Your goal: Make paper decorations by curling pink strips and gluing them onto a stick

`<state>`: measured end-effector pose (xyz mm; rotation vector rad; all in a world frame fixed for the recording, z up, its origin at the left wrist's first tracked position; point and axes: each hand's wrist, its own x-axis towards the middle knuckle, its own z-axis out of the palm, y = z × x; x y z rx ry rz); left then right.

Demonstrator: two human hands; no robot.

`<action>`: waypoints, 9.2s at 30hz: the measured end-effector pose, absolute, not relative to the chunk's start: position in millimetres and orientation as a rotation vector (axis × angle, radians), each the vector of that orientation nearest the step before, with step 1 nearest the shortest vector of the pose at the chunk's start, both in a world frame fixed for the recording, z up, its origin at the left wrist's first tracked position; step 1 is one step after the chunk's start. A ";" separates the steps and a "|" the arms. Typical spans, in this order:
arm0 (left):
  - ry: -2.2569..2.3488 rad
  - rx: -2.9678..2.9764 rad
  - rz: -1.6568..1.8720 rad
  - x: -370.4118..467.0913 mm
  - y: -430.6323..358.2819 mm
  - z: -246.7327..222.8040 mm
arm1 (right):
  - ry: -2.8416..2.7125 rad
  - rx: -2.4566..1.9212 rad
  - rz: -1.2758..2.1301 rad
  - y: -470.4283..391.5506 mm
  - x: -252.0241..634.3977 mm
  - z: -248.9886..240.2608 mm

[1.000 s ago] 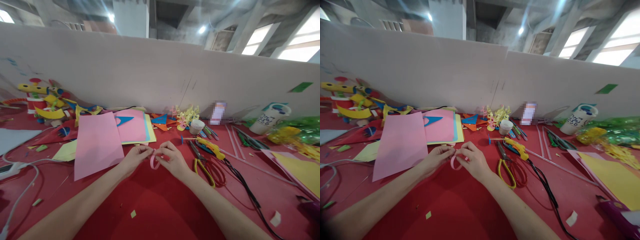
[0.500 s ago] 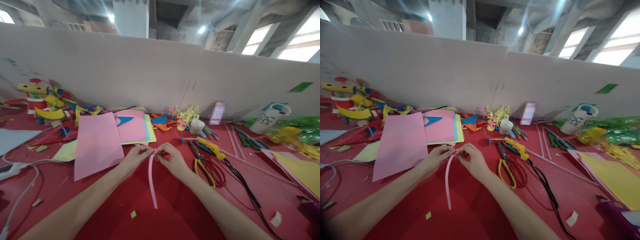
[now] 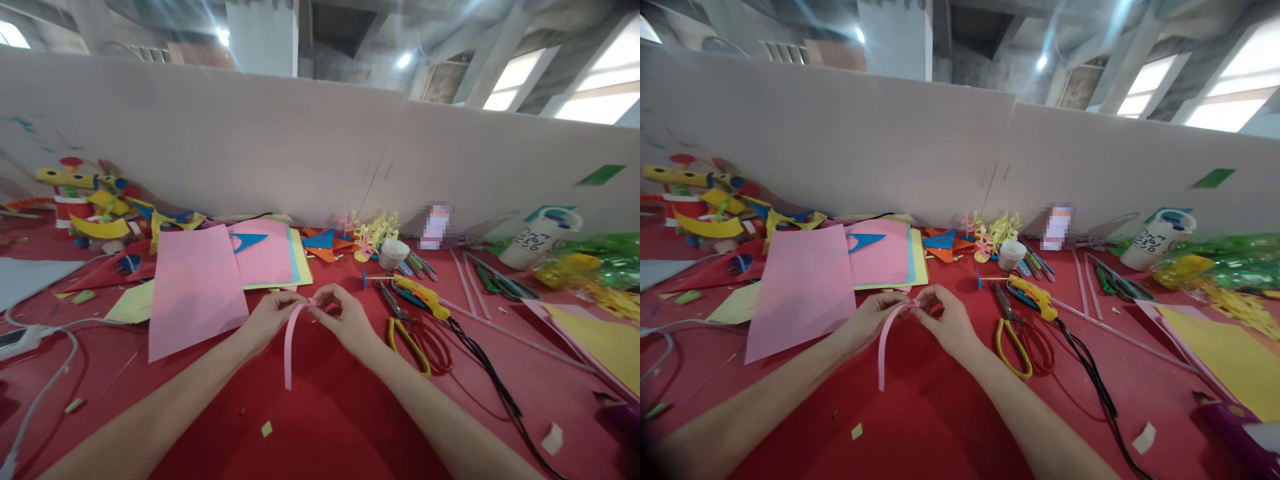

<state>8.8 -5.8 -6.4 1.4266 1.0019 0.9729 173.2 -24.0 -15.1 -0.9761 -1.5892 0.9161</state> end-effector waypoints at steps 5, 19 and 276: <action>0.984 1.494 0.986 9.0 -7.0 -2.6 | -1.357 -0.915 1.227 -19.1 171.6 -18.6; 0.883 1.420 0.912 8.0 -8.1 -4.8 | -1.150 -0.938 1.494 -20.5 172.2 -12.7; 1.076 1.679 0.908 9.0 -9.6 2.6 | -1.385 -0.886 1.284 -15.0 174.9 -21.4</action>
